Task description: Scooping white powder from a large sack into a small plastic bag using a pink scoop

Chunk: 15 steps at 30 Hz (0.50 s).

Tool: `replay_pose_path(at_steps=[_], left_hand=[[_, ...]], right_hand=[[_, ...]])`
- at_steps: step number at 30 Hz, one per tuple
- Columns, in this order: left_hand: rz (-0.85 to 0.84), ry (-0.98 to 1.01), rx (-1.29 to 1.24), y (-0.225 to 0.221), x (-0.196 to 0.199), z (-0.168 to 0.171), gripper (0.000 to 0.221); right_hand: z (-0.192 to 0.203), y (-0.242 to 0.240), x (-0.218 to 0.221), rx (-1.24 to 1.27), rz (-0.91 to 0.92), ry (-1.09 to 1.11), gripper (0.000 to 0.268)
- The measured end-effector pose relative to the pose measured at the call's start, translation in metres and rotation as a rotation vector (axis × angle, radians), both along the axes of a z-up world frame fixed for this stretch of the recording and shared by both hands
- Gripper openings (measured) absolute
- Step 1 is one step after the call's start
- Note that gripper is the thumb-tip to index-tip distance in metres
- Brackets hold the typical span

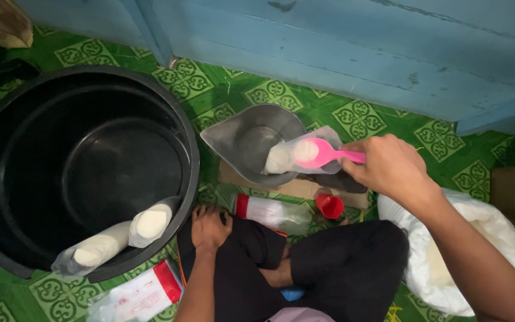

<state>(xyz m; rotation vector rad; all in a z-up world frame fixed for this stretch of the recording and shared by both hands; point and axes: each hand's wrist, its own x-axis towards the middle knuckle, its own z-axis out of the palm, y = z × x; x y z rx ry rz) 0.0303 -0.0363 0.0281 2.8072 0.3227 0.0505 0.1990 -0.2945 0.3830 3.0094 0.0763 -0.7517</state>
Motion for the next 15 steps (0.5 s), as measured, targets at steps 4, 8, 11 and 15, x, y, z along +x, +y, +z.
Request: replay_pose_path(at_steps=[4,8,11,15], left_hand=[[0.001,0.008,-0.011,0.0008,-0.0001,-0.0002,0.033],[-0.005,0.043,-0.007,-0.0001,0.0005,0.0015,0.036],[-0.001,0.057,-0.011,-0.0009,0.0016,0.0054,0.037],[0.006,0.067,-0.014,-0.0003,0.0011,0.0035,0.037]], right_hand=[[-0.0033,0.0009,-0.0005,0.01,0.005,-0.011,0.034],[-0.0062,0.0011,-0.0003,-0.018,0.025,-0.001,0.034],[-0.0082,-0.0001,0.0002,-0.023,0.03,-0.013,0.034],[-0.0084,0.0003,-0.0011,-0.016,0.04,-0.033,0.033]])
